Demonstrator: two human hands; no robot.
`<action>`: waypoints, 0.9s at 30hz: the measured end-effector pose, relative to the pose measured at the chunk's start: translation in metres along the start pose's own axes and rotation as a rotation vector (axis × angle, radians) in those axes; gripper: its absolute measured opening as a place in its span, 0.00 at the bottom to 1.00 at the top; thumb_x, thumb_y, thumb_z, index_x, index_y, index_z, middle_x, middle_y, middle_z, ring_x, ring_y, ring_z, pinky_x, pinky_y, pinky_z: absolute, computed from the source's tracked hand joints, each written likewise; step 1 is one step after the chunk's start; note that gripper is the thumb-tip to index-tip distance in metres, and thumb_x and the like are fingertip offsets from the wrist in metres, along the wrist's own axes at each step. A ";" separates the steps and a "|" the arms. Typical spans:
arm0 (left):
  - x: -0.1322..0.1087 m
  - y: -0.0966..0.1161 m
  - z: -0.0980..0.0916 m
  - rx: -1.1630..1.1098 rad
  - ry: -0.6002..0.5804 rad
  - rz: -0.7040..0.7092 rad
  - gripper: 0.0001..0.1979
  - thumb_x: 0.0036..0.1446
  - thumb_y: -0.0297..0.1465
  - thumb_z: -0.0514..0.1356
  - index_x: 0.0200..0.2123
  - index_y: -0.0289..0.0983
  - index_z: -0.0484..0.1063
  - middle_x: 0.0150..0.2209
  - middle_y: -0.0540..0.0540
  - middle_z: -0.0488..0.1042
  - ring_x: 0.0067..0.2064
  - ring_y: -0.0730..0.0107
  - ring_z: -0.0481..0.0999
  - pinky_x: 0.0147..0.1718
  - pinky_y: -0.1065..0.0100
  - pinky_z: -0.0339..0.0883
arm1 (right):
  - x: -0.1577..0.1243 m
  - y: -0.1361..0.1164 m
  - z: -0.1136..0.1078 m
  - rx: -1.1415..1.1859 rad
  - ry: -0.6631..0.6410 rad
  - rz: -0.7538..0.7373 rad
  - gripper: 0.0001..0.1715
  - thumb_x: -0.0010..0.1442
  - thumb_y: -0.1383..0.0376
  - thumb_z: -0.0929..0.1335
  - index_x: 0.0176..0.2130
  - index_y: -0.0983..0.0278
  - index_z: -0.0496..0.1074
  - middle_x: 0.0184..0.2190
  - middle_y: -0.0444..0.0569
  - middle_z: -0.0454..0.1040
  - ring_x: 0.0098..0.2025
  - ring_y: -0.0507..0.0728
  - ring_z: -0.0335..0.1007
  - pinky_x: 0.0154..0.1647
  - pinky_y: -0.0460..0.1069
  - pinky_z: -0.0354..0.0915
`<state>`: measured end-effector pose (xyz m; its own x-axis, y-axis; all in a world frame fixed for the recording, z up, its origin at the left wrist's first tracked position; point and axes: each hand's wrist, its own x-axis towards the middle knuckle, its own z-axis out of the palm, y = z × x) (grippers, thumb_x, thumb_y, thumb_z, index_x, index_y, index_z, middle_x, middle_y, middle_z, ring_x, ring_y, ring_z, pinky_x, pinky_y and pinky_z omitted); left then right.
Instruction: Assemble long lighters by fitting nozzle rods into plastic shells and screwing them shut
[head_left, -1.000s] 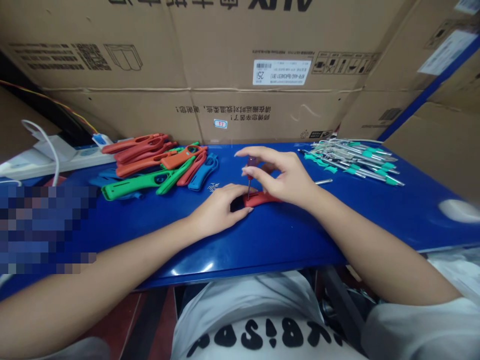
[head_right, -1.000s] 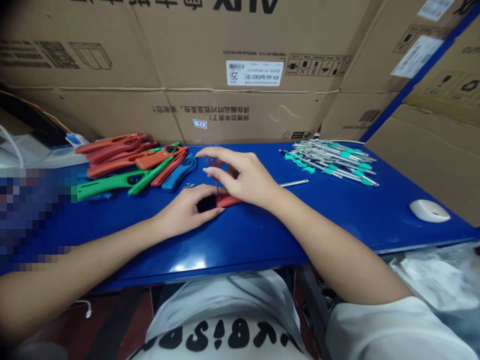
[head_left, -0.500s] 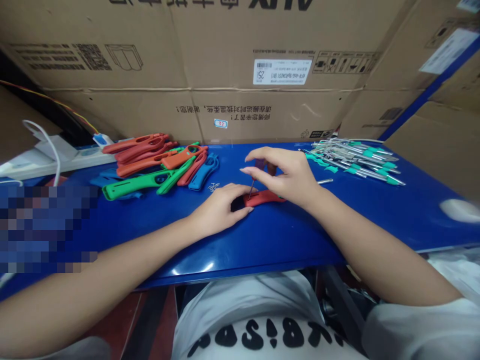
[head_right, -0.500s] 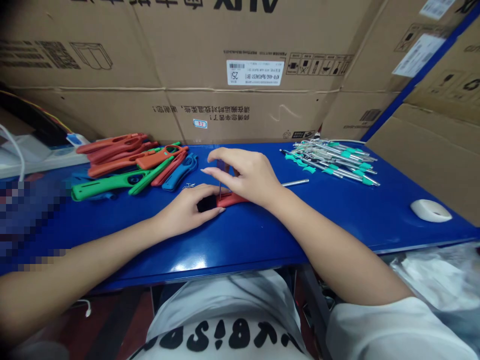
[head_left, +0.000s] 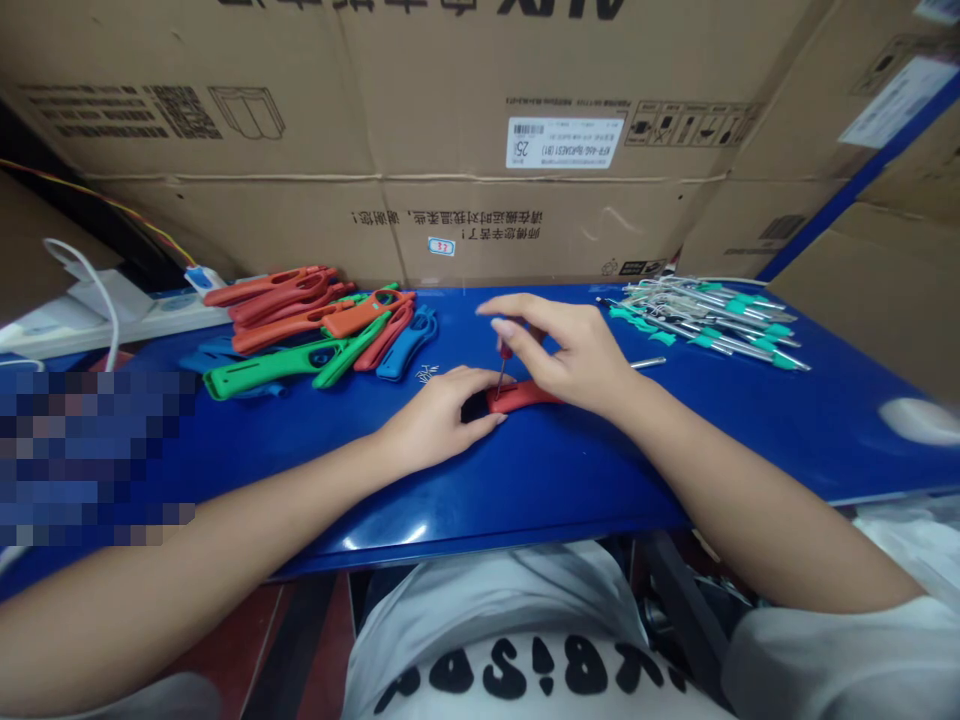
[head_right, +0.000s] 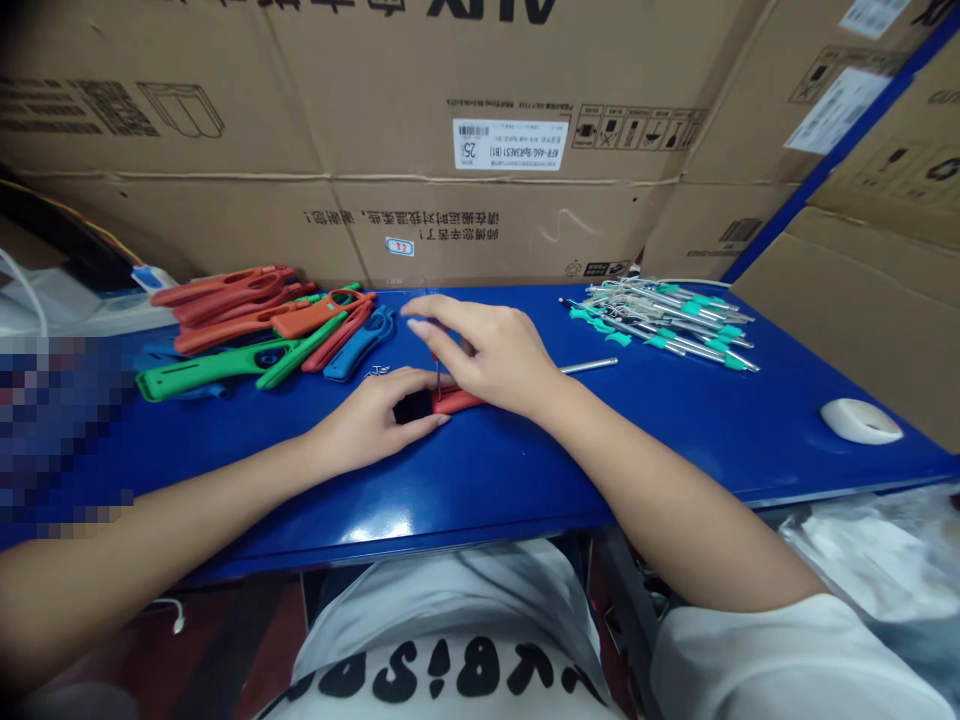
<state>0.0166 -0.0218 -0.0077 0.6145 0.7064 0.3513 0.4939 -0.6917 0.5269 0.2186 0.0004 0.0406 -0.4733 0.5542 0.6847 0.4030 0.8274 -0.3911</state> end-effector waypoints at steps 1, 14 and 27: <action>0.000 0.000 0.000 0.005 0.000 -0.005 0.16 0.63 0.31 0.63 0.54 0.38 0.74 0.53 0.44 0.80 0.53 0.58 0.78 0.56 0.56 0.68 | 0.000 -0.001 0.000 0.078 -0.041 0.027 0.20 0.73 0.59 0.61 0.56 0.63 0.74 0.43 0.49 0.82 0.29 0.49 0.74 0.37 0.46 0.70; 0.002 0.001 0.002 -0.034 0.016 -0.029 0.15 0.60 0.30 0.67 0.50 0.38 0.75 0.50 0.44 0.81 0.51 0.56 0.79 0.53 0.56 0.70 | 0.001 -0.005 0.000 -0.088 0.064 -0.094 0.11 0.66 0.59 0.70 0.43 0.64 0.79 0.37 0.48 0.83 0.27 0.50 0.72 0.36 0.46 0.69; 0.001 -0.001 0.004 -0.048 0.065 -0.010 0.09 0.59 0.31 0.68 0.42 0.37 0.76 0.42 0.46 0.82 0.44 0.62 0.80 0.47 0.61 0.73 | 0.000 -0.007 -0.001 0.011 -0.012 -0.123 0.16 0.71 0.62 0.65 0.52 0.62 0.78 0.44 0.49 0.83 0.41 0.53 0.80 0.46 0.47 0.73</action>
<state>0.0196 -0.0210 -0.0110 0.5676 0.7224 0.3948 0.4690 -0.6779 0.5661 0.2160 -0.0056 0.0443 -0.5283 0.4495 0.7203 0.3327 0.8901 -0.3114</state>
